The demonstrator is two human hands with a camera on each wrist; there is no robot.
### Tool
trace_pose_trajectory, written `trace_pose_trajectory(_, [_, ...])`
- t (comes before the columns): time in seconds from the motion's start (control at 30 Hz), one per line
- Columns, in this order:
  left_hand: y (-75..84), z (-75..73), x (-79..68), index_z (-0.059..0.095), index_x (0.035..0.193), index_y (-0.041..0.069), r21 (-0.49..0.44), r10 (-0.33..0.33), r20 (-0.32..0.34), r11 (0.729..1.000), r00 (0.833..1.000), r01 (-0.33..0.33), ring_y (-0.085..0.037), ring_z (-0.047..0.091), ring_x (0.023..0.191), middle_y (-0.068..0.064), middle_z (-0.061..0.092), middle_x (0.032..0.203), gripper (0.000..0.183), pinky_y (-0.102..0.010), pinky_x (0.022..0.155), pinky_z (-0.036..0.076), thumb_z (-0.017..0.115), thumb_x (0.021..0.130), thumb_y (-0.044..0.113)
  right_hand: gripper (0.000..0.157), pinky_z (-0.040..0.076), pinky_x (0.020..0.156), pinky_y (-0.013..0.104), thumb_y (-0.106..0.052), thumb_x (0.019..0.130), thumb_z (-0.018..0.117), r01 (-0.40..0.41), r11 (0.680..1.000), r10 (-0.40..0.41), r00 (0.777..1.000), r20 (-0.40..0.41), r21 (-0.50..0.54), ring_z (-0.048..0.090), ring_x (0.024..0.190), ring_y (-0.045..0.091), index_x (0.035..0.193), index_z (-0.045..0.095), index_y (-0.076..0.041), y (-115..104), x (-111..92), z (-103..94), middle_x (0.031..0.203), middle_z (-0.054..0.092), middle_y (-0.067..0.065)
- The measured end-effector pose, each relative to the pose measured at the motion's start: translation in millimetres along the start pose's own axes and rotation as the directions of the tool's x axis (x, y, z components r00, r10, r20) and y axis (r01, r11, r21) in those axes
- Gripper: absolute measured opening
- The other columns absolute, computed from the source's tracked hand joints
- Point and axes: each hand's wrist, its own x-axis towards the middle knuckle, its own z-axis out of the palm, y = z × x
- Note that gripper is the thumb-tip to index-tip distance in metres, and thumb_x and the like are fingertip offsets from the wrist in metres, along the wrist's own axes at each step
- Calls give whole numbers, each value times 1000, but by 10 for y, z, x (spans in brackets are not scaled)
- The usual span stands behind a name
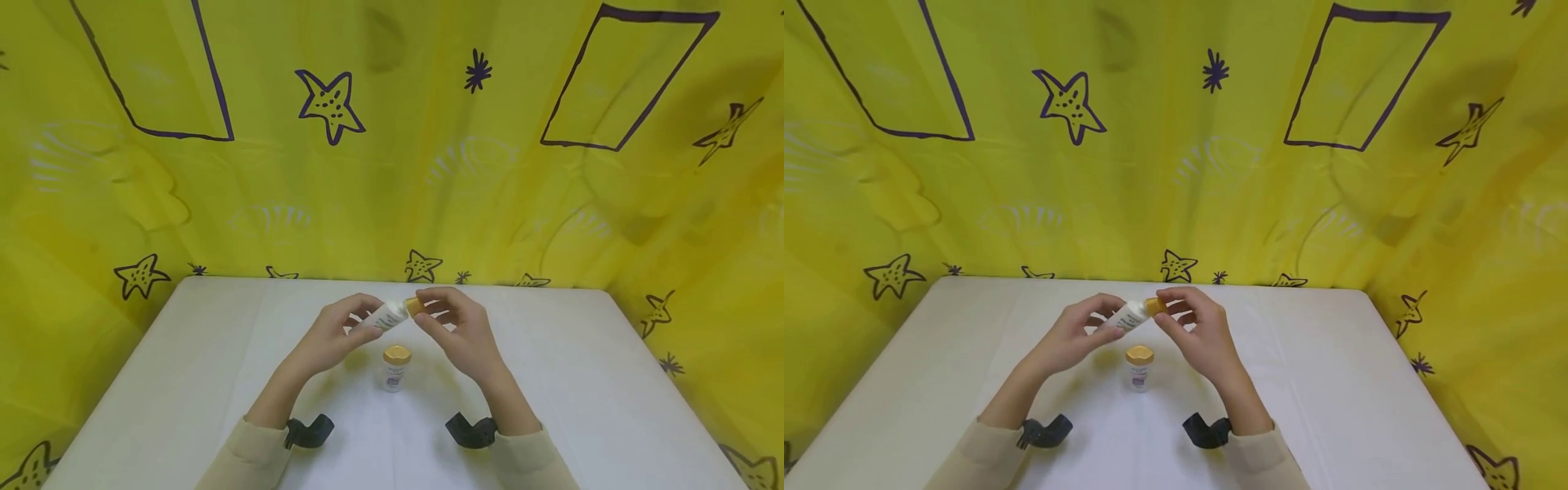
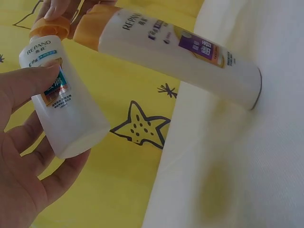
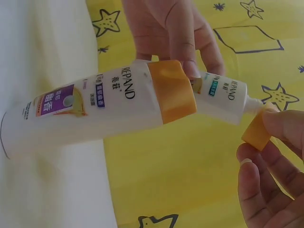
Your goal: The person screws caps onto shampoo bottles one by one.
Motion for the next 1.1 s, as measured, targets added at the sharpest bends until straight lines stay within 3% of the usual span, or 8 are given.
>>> trace_pose_trajectory(0.27, [90, 14, -12, 63, 120, 20, 25, 32, 9, 999, 999, -33, -13, 62, 99, 9, 67, 110, 29, -44, 86, 53, 72, 93, 18, 32, 58, 75, 27, -6, 87, 76, 42, 999, -42, 999, -24, -5, 69, 95, 17, 117, 66, -10, -17, -5, 1, 112, 71, 0])
trace_pose_trajectory(0.67, [86, 26, -11, 64, 120, 21, 40, 40, 13, 998, 999, -40, -13, 62, 98, 9, 67, 109, 28, -43, 84, 54, 72, 93, 19, 30, 57, 72, 27, -4, 87, 76, 81, 997, -82, 996, -37, -9, 69, 92, 19, 114, 67, -10, -45, -13, 25, 111, 71, 1])
trace_pose_trajectory(0.9, [93, 30, -21, 63, 120, 23, 54, 18, 17, 998, 1000, -19, -12, 61, 99, 10, 66, 111, 29, -42, 85, 53, 72, 93, 21, 24, 57, 71, 26, -5, 87, 76, 82, 996, -82, 996, -19, -22, 67, 92, 14, 107, 66, -12, -60, -24, 39, 109, 70, -1])
trace_pose_trajectory(1.1, [71, 11, -16, 63, 121, 23, 68, 19, 4, 997, 1000, -19, -12, 60, 100, 10, 66, 113, 30, -41, 85, 53, 73, 93, 21, 30, 58, 73, 28, -8, 87, 77, 69, 997, -68, 997, 21, -30, 68, 96, 15, 114, 67, -16, -55, -20, 24, 114, 69, -3])
